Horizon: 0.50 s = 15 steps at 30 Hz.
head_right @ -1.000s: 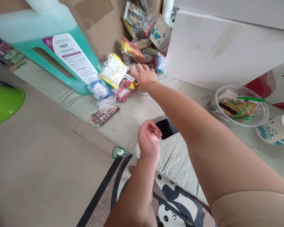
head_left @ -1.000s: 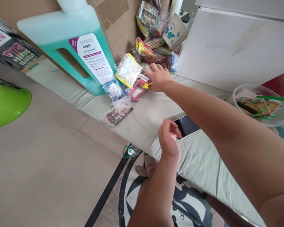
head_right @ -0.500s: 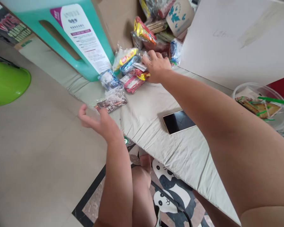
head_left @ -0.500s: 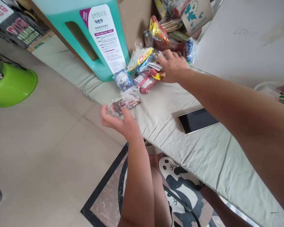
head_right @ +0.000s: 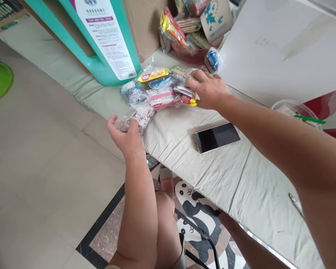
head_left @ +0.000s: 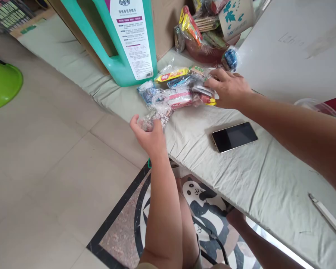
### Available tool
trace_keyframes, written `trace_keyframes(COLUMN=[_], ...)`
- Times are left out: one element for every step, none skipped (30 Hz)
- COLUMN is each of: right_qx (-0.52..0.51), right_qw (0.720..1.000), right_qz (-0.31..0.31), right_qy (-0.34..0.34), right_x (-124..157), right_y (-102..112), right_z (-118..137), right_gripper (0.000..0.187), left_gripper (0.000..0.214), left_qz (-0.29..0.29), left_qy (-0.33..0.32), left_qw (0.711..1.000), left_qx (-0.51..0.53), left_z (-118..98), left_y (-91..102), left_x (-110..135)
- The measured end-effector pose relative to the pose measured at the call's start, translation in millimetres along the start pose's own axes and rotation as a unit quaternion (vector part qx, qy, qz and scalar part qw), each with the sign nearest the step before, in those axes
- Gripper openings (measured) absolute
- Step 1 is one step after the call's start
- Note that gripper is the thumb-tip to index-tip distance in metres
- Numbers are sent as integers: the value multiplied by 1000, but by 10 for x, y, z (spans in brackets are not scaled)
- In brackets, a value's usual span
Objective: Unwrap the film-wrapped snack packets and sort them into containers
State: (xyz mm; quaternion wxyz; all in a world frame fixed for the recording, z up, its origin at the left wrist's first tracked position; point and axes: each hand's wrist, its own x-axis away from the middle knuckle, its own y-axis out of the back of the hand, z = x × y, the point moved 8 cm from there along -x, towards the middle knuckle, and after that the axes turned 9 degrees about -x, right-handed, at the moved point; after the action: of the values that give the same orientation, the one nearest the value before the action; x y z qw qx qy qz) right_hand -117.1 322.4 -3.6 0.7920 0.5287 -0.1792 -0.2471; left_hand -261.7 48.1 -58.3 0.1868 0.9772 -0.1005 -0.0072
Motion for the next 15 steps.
trace_keyframes(right_qx=[20,40,60,77,89,95,92,75,42,11,4,6,29,59,78], right_qw=[1000,999,998,997,996,995,994,994,995,996,995,996,996,994,991], right_qz=[12,19,22,16,6,-7,-21,-27,-9,15,31,43,66,91,112], right_qy=[-3,-9,-13,-10,-3,15,45,73,88,93,94,83,50,29,17], right_x=[62,116,158,183,187,166,120,46,-58,-183,-322,-466,-604,-717,-804], right_y=[18,49,90,140,187,221,234,209,125,6,-121,-256,-411,-562,-689], right_z=[-1,21,81,188,339,537,776,1020,1240,1436,1608,1734,1791,1837,1869], right_gripper=[58,65,73,80,82,80,73,63,57,56,56,53,53,56,62], left_gripper=[57,54,51,47,45,44,45,47,49,50,49,45,41,39,42], left_qz=[21,28,24,25,20,14,11,11,11,10,10,12,20,36,59], left_qy=[19,39,54,53,50,47,46,46,47,50,54,58,60,63,64], left_qw=[1000,999,998,998,998,999,999,999,999,999,998,998,998,997,996], left_qx=[-2,-6,-8,-12,-14,-14,-11,-5,1,8,15,19,17,10,1], left_z=[33,62,76,63,43,24,7,-6,-14,-18,-16,-12,-3,11,30], left_y=[-15,-10,7,12,24,37,47,56,72,93,117,137,145,134,103], left_x=[-2,1,6,13,21,31,41,50,58,63,68,72,77,85,98])
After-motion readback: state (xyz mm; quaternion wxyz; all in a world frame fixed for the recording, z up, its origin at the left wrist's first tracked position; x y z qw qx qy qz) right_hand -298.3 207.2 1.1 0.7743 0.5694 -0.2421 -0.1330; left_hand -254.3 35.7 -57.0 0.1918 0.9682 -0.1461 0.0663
